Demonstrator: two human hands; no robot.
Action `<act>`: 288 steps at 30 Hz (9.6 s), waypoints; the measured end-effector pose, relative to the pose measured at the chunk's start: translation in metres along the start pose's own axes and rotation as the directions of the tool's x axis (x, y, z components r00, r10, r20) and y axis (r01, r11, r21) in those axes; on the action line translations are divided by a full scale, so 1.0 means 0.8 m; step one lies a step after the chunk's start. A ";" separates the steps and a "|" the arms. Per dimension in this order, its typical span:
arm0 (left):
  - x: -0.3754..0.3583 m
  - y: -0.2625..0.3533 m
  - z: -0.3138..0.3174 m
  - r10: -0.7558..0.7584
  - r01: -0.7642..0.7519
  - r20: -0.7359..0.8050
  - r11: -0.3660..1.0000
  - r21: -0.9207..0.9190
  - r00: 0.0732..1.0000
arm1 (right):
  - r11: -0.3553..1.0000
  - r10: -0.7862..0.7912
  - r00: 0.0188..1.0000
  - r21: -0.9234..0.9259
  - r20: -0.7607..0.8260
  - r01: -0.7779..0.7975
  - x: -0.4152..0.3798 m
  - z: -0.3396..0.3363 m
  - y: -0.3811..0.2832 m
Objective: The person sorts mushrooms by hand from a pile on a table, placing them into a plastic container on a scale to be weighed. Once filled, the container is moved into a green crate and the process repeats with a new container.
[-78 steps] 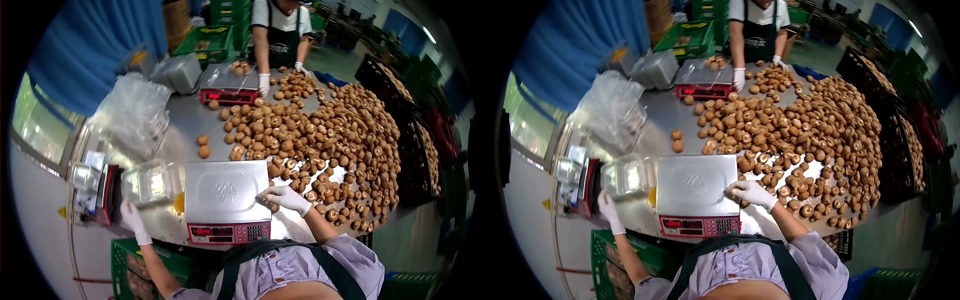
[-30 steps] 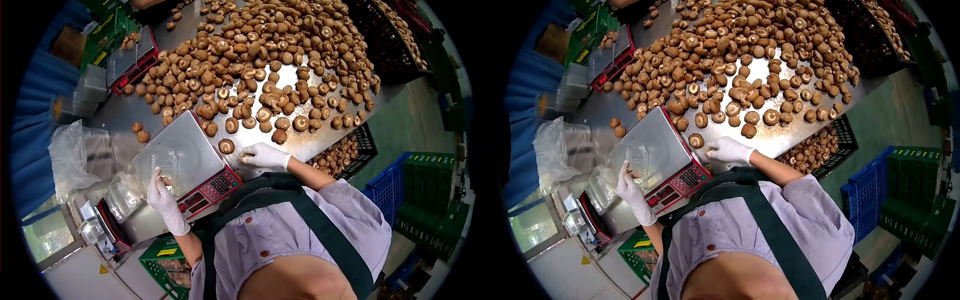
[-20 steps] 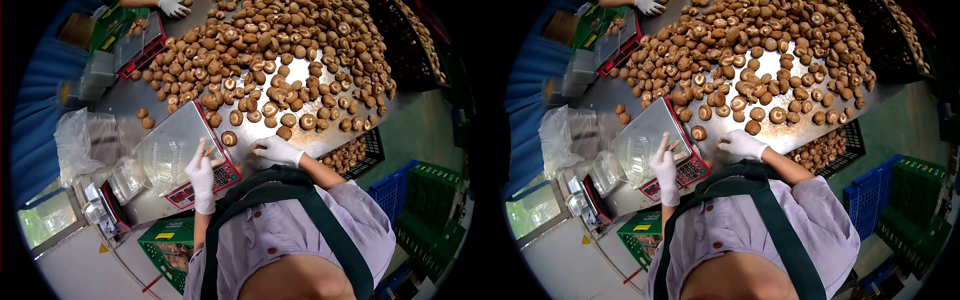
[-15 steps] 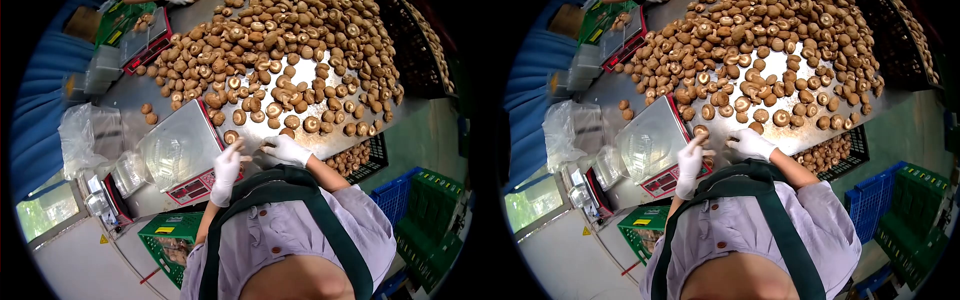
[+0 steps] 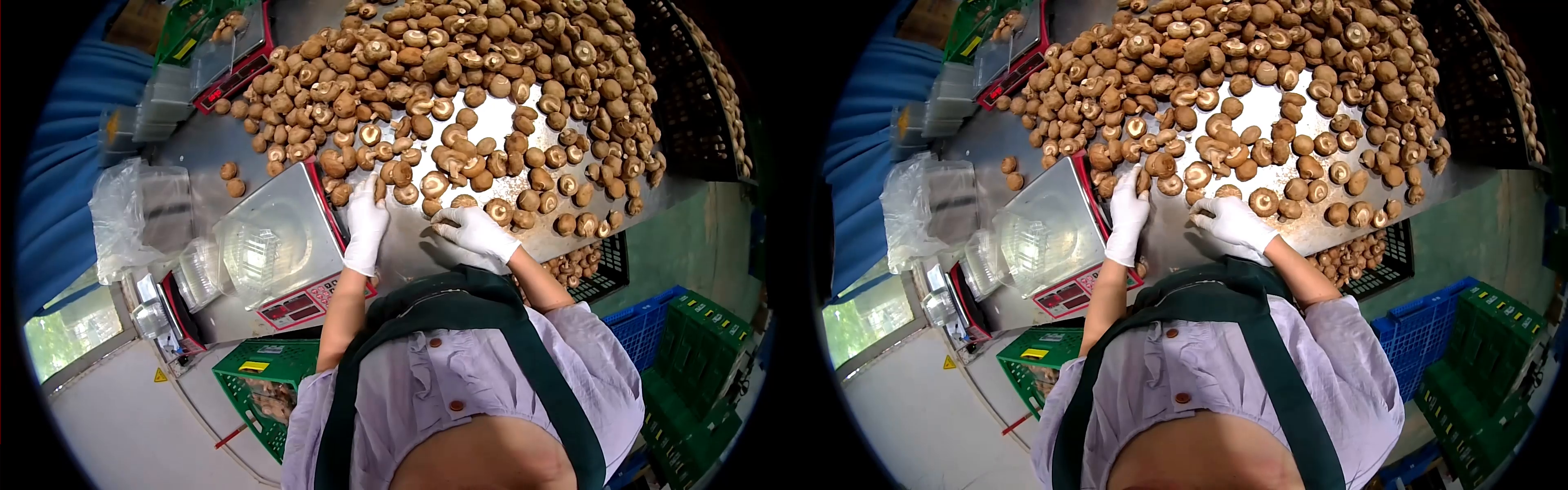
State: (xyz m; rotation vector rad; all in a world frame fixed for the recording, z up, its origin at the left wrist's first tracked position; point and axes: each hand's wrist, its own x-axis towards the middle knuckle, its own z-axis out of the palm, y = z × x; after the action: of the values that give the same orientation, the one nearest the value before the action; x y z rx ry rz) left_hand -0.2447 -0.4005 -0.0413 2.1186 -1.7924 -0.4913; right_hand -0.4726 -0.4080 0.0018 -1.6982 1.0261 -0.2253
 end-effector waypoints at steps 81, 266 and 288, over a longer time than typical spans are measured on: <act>-0.040 -0.008 0.000 -0.291 0.317 0.326 -0.078 -0.945 0.900 | 0.728 0.185 0.931 0.681 -0.313 0.084 0.010 0.012 0.050; -0.089 0.030 0.032 0.032 -0.038 -0.256 0.999 -0.017 0.966 | 0.927 -0.301 0.629 -0.373 -0.717 0.018 -0.046 -0.101 0.079; -0.047 0.086 0.061 0.141 -0.135 -0.012 0.917 -0.376 0.990 | 0.918 0.029 0.770 -0.287 -0.637 -0.272 -0.025 -0.094 0.116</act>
State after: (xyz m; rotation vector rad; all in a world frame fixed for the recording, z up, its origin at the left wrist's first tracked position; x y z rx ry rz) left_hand -0.3327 -0.3754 -0.0516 1.7193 -1.6793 -0.7486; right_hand -0.5775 -0.4494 -0.0411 -1.9040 1.7923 -0.5462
